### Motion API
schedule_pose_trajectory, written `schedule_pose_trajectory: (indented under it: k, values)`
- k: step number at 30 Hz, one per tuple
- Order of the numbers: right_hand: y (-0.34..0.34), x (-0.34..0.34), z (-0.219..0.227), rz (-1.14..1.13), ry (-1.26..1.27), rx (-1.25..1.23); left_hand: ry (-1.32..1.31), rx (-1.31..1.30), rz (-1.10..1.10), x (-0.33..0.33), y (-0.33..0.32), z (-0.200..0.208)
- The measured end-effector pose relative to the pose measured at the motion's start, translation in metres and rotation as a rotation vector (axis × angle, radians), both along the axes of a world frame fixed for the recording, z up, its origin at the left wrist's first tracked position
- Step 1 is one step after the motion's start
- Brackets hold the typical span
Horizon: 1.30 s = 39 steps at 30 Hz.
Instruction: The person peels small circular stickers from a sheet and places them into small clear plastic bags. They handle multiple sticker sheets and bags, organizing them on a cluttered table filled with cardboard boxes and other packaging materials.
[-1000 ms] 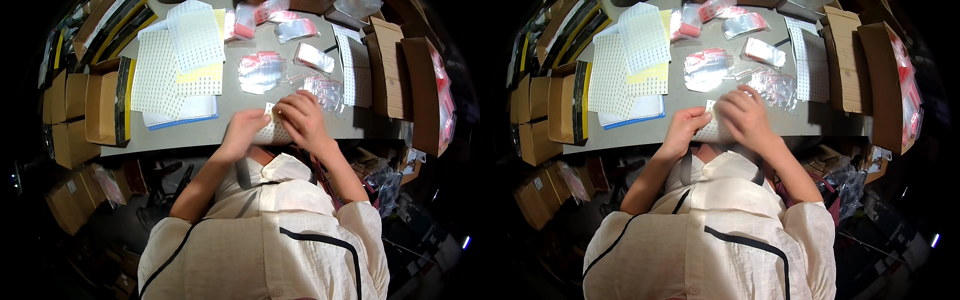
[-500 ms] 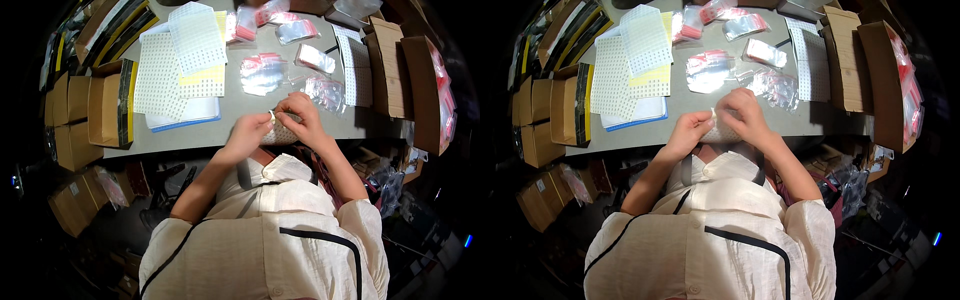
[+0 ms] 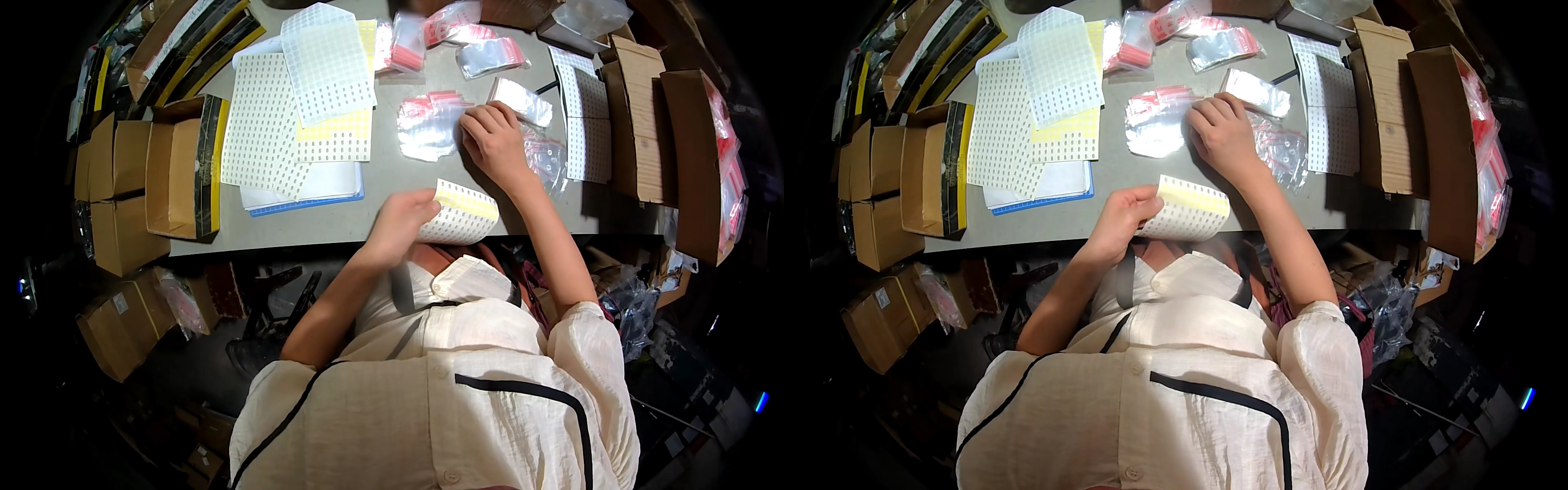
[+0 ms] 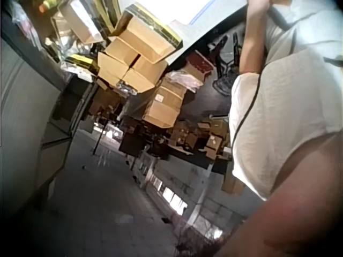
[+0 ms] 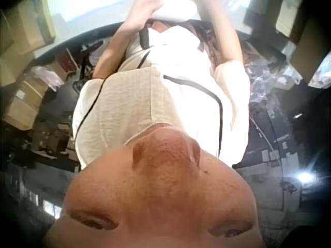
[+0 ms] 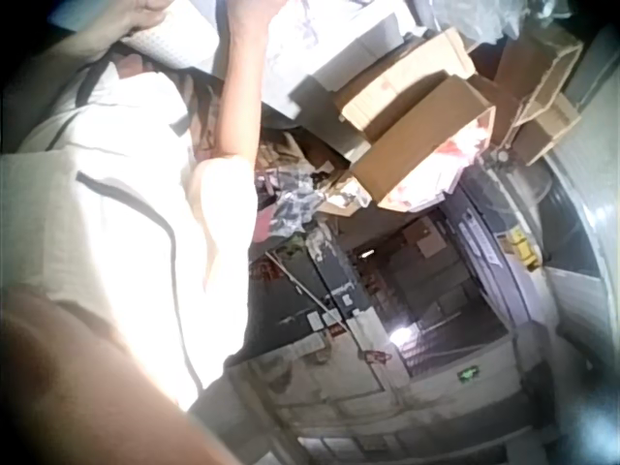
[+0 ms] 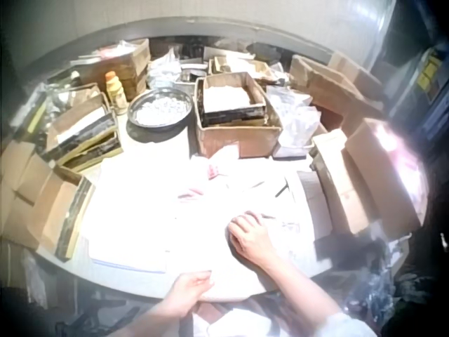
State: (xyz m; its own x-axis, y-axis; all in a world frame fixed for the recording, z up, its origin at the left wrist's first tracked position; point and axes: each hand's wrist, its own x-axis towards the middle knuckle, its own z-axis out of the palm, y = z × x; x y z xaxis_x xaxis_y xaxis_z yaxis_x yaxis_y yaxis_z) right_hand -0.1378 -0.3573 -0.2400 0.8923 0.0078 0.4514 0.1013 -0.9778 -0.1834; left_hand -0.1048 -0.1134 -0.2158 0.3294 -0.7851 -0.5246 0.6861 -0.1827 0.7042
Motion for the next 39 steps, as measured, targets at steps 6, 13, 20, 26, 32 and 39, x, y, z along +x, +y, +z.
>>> schedule_pose_trajectory:
  k: [6, 13, 20, 26, 32, 39]
  values:
    - [-0.011, -0.047, 0.034, -0.107, 0.138, -0.113, 0.052, 0.021, 0.129, 0.008, 0.004, 0.013]
    - [0.047, -0.064, 0.068, 0.042, 0.229, 0.43, 0.028, -0.051, 0.102, 0.009, 0.0, 0.014]
    - [0.065, -0.064, 0.054, 0.054, 0.193, 0.543, -0.24, -0.006, -0.015, 0.007, 0.002, -0.002]
    - [0.062, -0.066, 0.044, 0.053, 0.144, 0.67, -0.282, -0.018, 0.037, -0.001, 0.002, -0.006]
    - [0.062, -0.064, 0.054, 0.05, 0.136, 0.615, -0.247, -0.007, 0.119, -0.002, 0.0, 0.0]
    - [0.06, -0.063, 0.045, 0.044, 0.125, 0.668, -0.502, 0.064, 0.131, -0.008, 0.001, -0.014]
